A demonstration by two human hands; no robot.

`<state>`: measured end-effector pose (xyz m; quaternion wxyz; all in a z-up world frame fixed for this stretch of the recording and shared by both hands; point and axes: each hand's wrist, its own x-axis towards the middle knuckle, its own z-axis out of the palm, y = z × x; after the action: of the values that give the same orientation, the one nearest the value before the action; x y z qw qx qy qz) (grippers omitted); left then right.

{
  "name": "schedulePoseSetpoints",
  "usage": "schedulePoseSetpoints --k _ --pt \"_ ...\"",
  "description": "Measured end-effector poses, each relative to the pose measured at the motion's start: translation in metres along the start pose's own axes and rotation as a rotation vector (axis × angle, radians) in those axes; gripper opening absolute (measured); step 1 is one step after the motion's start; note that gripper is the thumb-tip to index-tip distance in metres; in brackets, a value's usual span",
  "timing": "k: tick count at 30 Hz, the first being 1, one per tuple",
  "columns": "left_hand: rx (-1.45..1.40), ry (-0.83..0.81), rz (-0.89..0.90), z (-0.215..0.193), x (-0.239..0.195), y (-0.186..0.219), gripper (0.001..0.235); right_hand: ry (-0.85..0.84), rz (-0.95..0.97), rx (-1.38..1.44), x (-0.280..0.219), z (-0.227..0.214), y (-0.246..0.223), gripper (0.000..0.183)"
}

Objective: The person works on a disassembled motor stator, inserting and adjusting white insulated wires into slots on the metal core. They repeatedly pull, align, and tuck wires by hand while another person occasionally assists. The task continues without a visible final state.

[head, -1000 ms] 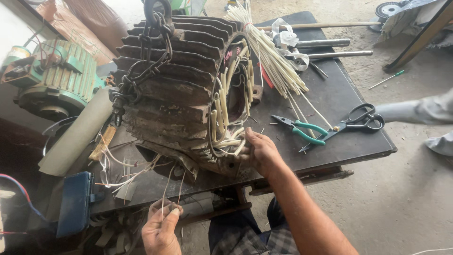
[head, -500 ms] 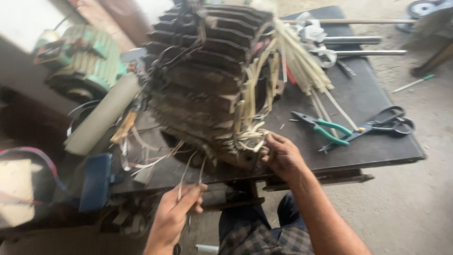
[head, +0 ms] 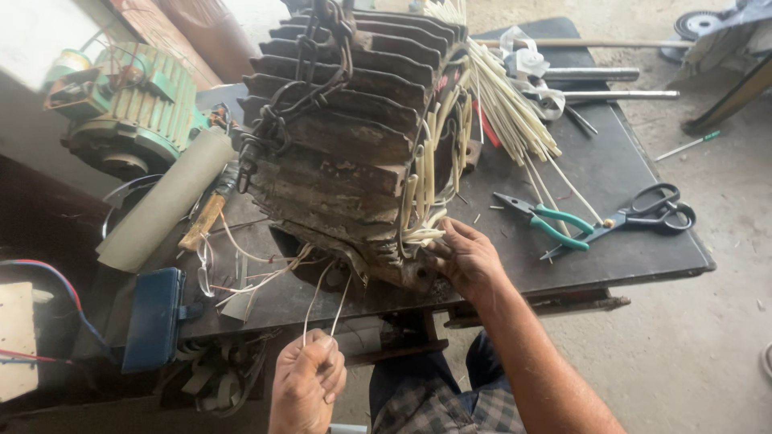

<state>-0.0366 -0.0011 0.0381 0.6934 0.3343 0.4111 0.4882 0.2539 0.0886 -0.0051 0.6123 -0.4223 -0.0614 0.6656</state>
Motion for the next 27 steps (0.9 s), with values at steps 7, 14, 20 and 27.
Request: schedulePoseSetpoints --k 7,14,20,27 --pt "0.173 0.048 -0.083 -0.017 0.003 -0.019 0.029 -0.082 -0.08 -0.144 -0.012 0.004 -0.011 0.03" --pt "0.188 -0.039 -0.089 -0.01 0.002 -0.02 0.031 -0.014 -0.032 0.031 0.007 0.004 0.0 0.023" --pt "0.185 0.012 -0.004 0.005 0.0 -0.014 0.031 0.134 -0.136 0.18 0.016 0.012 0.021 0.02" --pt "0.106 0.03 0.069 0.025 -0.007 -0.021 0.03 0.192 -0.34 -0.098 0.013 0.017 0.025 0.027"
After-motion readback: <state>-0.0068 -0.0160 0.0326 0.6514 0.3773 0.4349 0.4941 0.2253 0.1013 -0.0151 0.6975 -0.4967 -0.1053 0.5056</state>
